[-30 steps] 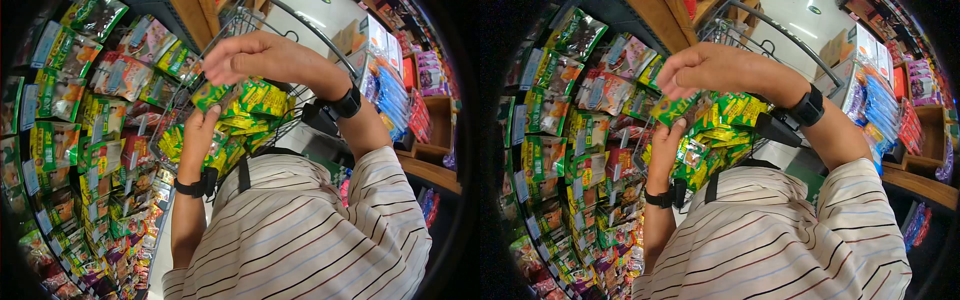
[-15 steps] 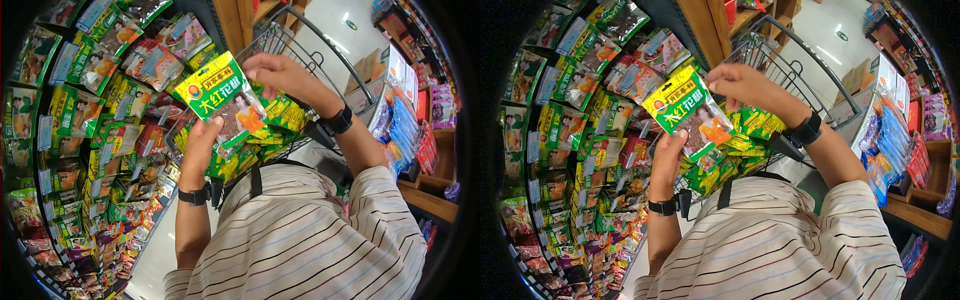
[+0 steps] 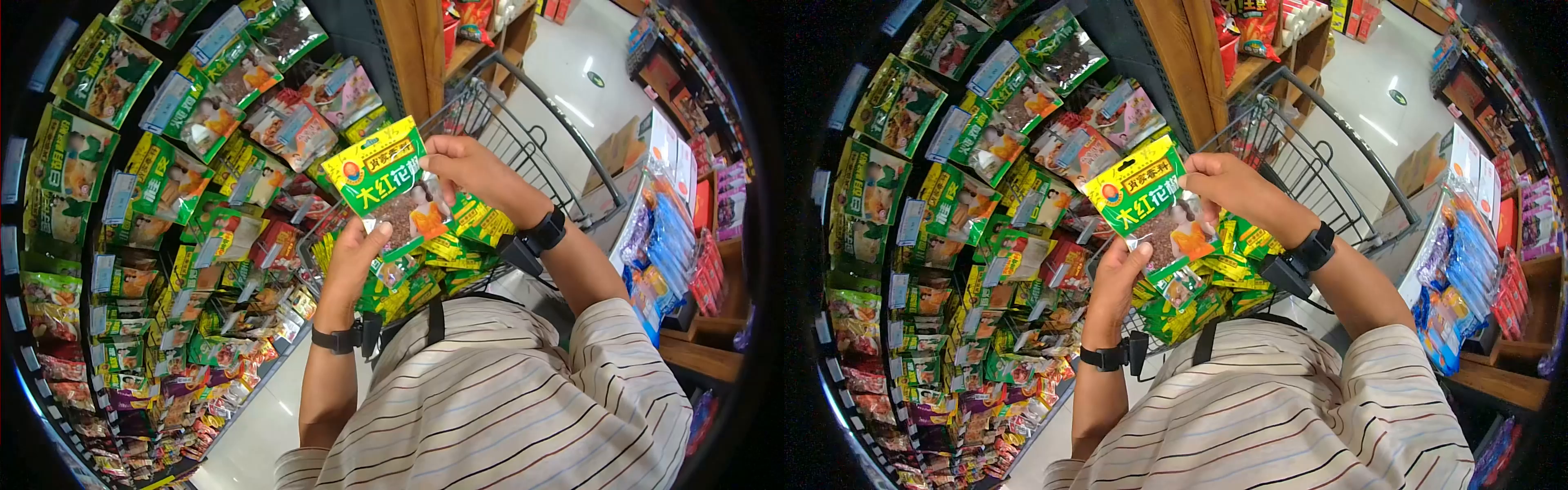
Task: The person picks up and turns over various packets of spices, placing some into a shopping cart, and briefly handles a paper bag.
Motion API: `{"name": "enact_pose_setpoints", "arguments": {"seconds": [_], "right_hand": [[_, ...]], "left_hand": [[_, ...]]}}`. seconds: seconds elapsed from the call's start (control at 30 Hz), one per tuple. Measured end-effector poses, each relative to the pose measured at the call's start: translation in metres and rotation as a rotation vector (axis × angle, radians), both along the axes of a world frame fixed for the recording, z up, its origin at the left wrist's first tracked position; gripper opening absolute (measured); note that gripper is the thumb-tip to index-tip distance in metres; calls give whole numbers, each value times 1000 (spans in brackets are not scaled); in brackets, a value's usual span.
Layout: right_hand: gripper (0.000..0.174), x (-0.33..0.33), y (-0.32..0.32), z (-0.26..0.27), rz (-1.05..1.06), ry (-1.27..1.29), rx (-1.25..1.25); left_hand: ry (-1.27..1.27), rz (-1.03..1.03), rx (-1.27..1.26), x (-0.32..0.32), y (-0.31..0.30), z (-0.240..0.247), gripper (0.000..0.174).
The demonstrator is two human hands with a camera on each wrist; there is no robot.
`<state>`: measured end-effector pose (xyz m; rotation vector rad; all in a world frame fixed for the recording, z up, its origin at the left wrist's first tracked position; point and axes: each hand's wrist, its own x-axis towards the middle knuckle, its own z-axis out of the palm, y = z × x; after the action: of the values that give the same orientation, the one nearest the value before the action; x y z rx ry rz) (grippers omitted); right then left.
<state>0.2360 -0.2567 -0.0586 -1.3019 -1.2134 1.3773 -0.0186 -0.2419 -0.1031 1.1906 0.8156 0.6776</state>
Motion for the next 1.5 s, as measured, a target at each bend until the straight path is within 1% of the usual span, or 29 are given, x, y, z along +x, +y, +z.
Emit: {"name": "enact_pose_setpoints", "arguments": {"seconds": [0.1, 0.13, 0.3, 0.37, 0.4, 0.43, 0.5, 0.57, 0.6, 0.7, 0.8, 0.87, 0.97, 1.0, 1.1, 1.13, 1.2, 1.23, 1.27, 1.33, 1.4, 1.43, 1.5], "right_hand": [[16, -4, 4, 1, -3, 42, -12], [16, -4, 3, 2, 3, 48, -10], [16, -8, 7, 13, 41, 67, -10], [15, -10, 11, 7, 46, 137, -17], [15, -12, 14, 0, 49, 184, -10], [15, -11, 19, 0, 53, 229, 13], [17, -10, 18, 9, 107, 241, -1], [18, -12, 22, 14, 101, 211, 10], [19, -12, 26, 17, 110, 229, 20], [21, -12, 30, 23, 125, 271, 43], [23, -16, 36, 31, 124, 288, 74], [23, -18, 43, 31, 119, 299, 78], [24, -22, 50, 31, 101, 298, 100], [24, -22, 52, 30, 109, 304, 91], [24, -23, 55, 34, 111, 313, 88], [24, -21, 57, 35, 126, 327, 103], [23, -18, 57, 36, 152, 354, 120], [22, -19, 54, 38, 120, 405, 119], [22, -22, 52, 43, 87, 454, 119], [20, -23, 53, 45, 28, 576, 119], [19, -23, 54, 43, 40, 622, 178], [18, -23, 54, 44, 47, 644, 214], [19, -20, 43, 55, 25, 561, 211]], "left_hand": [[-19, 29, 28, -3, 0, 4, 45], [-57, 37, -2, -3, 0, 2, 43], [-42, 84, 20, -8, -2, 10, 38], [-52, 82, 6, -14, 0, 6, 38], [27, 88, 34, -19, 3, 3, 38], [5, 106, 64, -16, 0, 8, 36], [-23, 112, 96, -14, 1, 12, 38], [-2, 98, 68, -17, 1, 20, 39], [52, 87, 69, -17, -1, 35, 38], [28, 90, 109, -17, 4, 46, 36], [-20, 118, 191, -16, 18, 47, 41], [-28, 139, 247, -12, 23, 58, 45], [6, 144, 240, -11, 30, 67, 44], [47, 174, 229, -11, 33, 69, 42], [-75, 189, 162, -8, 38, 75, 39], [-82, 229, 184, -5, 33, 82, 30], [-88, 237, 234, -3, 29, 92, 30], [-92, 244, 253, -3, 26, 96, 30], [-31, 240, 355, -1, 21, 102, 30], [31, 201, 475, 9, 3, 120, 31], [56, 183, 572, 20, -5, 118, 30], [57, 221, 561, 20, -4, 115, 30], [68, 299, 543, 17, 1, 111, 28]]}}
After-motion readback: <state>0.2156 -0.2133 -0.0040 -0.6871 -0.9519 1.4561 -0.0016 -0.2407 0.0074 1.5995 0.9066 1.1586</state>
